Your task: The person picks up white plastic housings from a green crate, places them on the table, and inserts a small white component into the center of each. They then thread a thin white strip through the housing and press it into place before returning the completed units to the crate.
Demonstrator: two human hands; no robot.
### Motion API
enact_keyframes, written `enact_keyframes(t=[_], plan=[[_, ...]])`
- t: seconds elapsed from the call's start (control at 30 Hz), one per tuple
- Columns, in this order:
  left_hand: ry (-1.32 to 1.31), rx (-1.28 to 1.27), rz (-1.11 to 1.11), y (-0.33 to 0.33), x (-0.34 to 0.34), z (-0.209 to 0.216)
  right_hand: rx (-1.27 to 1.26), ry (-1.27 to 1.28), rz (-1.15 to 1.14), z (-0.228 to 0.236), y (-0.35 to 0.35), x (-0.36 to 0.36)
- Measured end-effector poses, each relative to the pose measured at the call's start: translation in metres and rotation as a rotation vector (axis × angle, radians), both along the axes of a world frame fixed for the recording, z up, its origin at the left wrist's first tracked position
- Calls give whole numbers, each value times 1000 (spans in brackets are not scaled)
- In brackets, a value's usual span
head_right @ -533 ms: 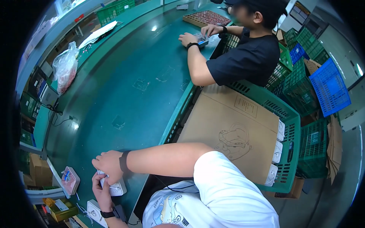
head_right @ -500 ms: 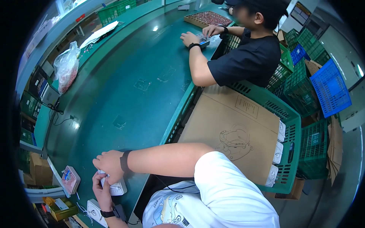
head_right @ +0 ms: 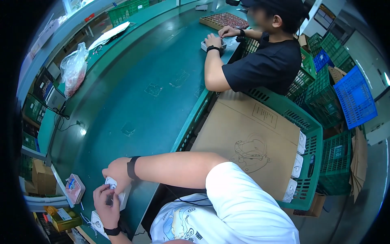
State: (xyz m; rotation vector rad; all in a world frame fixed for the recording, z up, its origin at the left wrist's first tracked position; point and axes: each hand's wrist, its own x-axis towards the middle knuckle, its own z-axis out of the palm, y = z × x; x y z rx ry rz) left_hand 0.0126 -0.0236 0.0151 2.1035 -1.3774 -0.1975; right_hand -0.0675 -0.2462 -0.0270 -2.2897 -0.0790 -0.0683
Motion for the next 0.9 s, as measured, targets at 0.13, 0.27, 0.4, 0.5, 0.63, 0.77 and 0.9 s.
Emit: enact_keyframes(t=[0.13, 0.27, 0.4, 0.5, 0.63, 0.77, 0.9], plan=[[-65, -17, -130, 0, 16, -1, 40, 92, 28, 7, -4, -2], [-154, -21, -172, -8, 17, -1, 88, 119, -22, 10, -7, -1], [-280, -90, -152, -15, 7, -6, 120, 115, -33, 6, -7, 1], [-289, -152, -89, -17, 6, -16, 113, 121, -62, 4, -10, 2], [-197, -123, -64, -12, 9, -18, 123, 119, -65, 7, -8, 1], [-124, 8, -162, -11, 25, -11, 110, 109, -64, 4, -9, -2], [329, 82, -103, -16, 44, -6, 135, 97, -49, 2, -8, 1]])
